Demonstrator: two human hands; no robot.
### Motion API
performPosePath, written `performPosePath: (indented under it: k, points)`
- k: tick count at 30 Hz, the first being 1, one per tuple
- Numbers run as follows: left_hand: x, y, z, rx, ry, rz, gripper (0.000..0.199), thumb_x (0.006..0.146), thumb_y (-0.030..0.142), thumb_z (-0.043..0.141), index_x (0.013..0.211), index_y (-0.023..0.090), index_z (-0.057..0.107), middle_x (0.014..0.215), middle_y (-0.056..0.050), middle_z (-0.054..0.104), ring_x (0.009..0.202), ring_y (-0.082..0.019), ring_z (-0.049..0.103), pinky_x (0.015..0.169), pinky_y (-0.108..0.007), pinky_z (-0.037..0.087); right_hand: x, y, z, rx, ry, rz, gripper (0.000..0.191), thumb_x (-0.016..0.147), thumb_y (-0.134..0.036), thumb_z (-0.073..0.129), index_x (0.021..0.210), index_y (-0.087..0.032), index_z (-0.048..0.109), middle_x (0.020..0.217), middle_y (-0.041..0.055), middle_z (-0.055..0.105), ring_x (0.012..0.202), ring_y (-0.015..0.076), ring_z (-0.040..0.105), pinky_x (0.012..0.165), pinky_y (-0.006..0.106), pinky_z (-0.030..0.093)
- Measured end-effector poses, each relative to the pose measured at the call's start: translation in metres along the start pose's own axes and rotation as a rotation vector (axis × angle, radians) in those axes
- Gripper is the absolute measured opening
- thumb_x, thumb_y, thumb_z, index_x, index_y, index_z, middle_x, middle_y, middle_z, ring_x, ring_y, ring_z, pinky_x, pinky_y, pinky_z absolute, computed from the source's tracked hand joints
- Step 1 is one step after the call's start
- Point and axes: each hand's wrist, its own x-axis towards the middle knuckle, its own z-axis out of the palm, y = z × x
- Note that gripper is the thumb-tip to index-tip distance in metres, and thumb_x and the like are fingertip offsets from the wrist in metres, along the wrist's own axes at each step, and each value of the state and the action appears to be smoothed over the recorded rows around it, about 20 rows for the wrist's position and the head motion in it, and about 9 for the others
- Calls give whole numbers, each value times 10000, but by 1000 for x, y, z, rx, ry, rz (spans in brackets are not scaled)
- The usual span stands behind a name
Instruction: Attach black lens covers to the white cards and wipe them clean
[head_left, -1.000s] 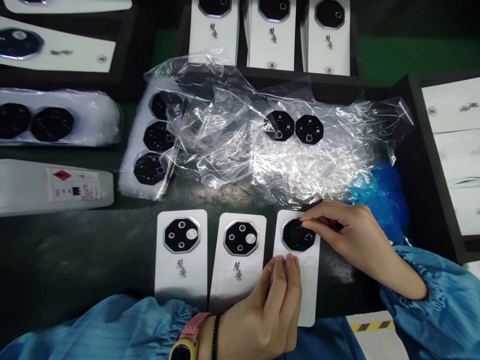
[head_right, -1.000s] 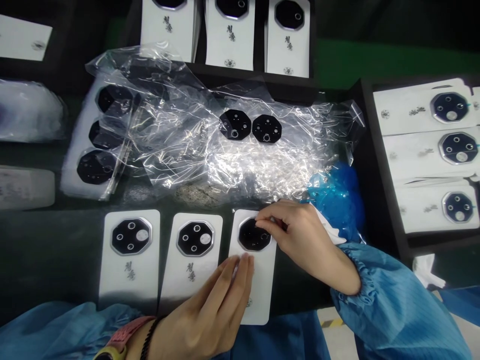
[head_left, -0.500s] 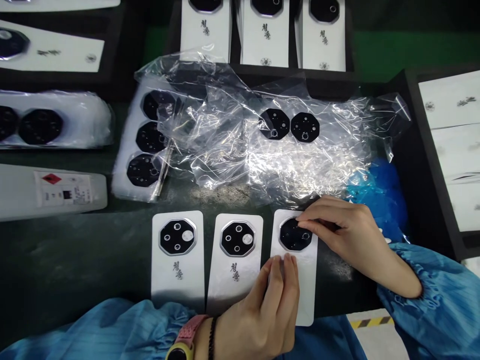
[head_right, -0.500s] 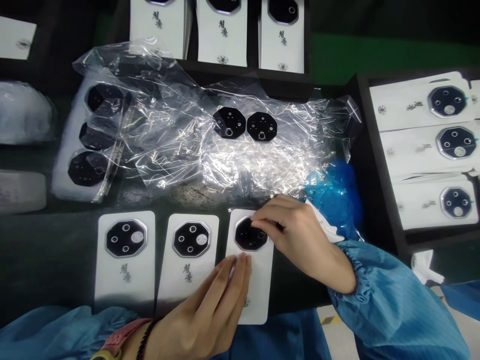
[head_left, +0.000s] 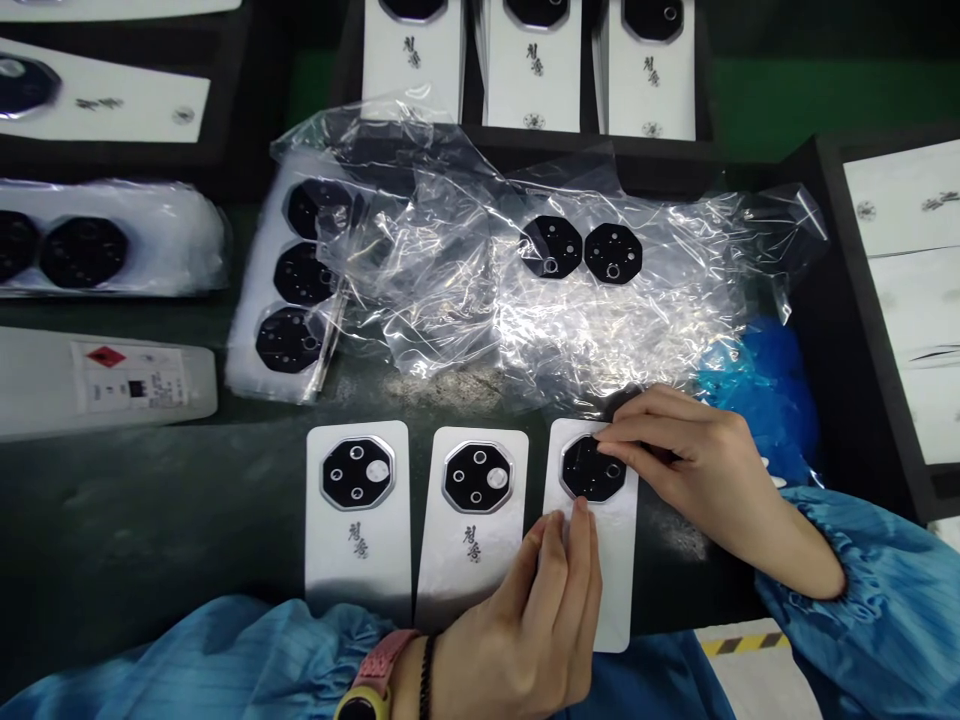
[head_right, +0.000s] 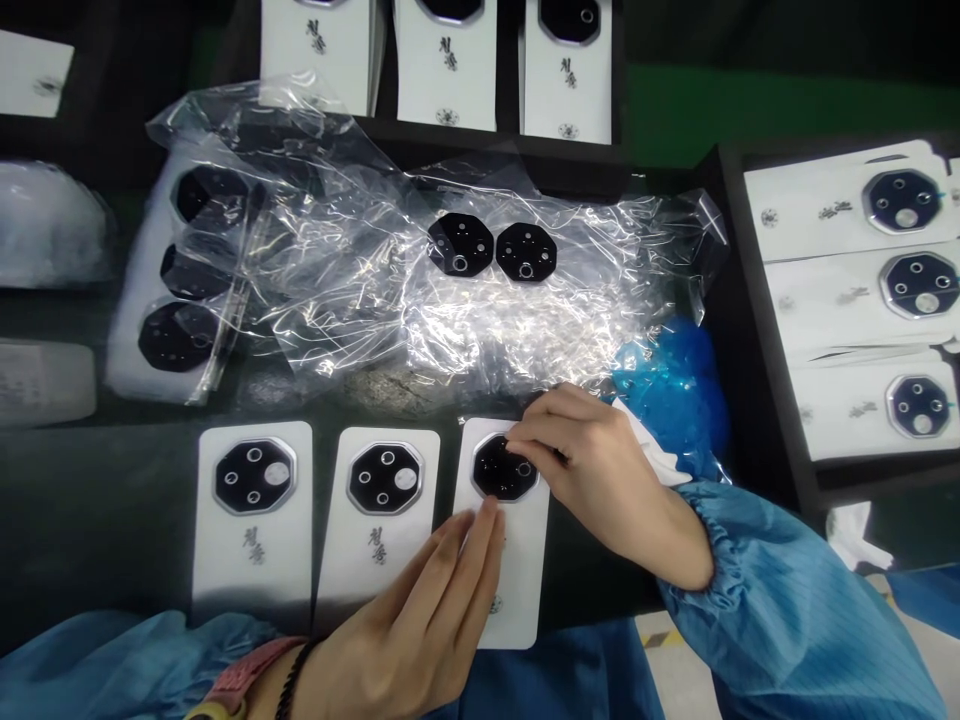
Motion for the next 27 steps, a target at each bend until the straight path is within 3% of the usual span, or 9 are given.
performPosePath:
  k: [20,27]
  points:
    - [-1,-3,1,20,-1,10,351,874,164,474,1125,-37,615,1104,-180,668,878,-215,655,826,-295,519,-2,-8,-7,-228,-122,-171,224,878,-16,450,889,-84,663,794,92,668,725,186,585,546,302,540]
    - [-1,2,0,-21,-49,-68,367,885,155,427,1162,-23,588,1118,-172,665,927,-228,643,844,-301,497,-1,-10,-9,-279,-144,-170,260,873,-2,435,890,-109,671,793,86,683,721,188,611,518,291,541]
